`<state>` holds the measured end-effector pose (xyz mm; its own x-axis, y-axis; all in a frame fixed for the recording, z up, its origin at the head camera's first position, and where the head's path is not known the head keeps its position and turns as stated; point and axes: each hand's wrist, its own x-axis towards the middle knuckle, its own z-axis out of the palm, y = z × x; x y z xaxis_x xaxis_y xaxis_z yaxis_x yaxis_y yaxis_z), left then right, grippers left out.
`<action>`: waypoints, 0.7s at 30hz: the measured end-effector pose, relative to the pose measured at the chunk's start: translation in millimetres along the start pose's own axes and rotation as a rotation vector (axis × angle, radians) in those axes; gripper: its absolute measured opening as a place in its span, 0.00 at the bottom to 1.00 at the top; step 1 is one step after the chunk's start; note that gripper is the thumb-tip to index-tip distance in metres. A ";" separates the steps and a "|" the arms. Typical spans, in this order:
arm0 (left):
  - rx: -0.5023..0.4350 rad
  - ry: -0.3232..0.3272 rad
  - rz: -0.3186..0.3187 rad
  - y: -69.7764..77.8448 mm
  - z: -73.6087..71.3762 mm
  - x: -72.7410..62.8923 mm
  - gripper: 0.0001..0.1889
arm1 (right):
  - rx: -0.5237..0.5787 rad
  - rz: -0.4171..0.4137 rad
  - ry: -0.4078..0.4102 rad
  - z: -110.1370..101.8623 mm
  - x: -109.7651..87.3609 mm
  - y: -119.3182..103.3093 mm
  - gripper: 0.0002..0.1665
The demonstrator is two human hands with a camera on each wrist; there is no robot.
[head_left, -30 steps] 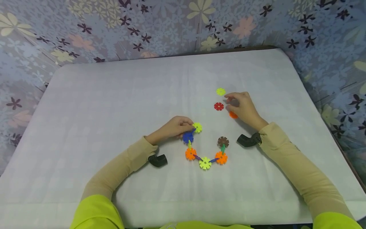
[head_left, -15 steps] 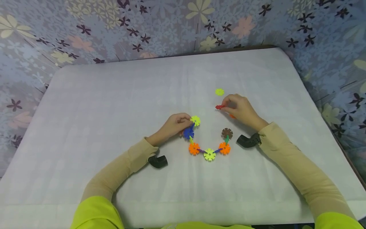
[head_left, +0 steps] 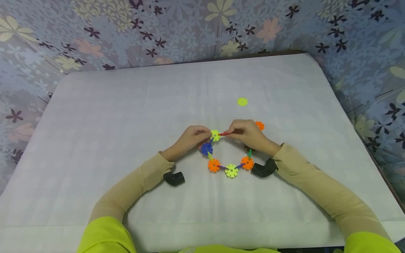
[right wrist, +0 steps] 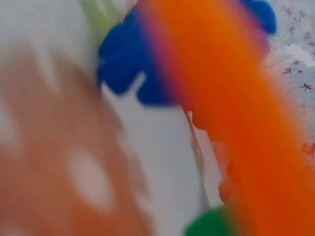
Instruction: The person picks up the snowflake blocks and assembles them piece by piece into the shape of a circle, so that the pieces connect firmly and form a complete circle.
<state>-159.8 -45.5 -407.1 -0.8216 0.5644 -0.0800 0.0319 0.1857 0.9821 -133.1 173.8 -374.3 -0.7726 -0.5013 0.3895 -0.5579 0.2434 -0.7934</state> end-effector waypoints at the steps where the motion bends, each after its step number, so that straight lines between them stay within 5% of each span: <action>1: -0.006 -0.003 -0.003 -0.3 -0.1 0.2 0.09 | 0.002 -0.002 -0.004 0.7 0.0 0.8 0.07; 21: -0.101 -0.089 0.010 -3.6 -2.7 1.0 0.09 | 0.093 -0.059 0.027 7.0 0.9 10.6 0.10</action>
<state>-162.3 -47.7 -410.3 -0.7678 0.6356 -0.0802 -0.0210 0.1000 0.9948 -137.6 170.2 -385.6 -0.7476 -0.4899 0.4485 -0.5734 0.1351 -0.8081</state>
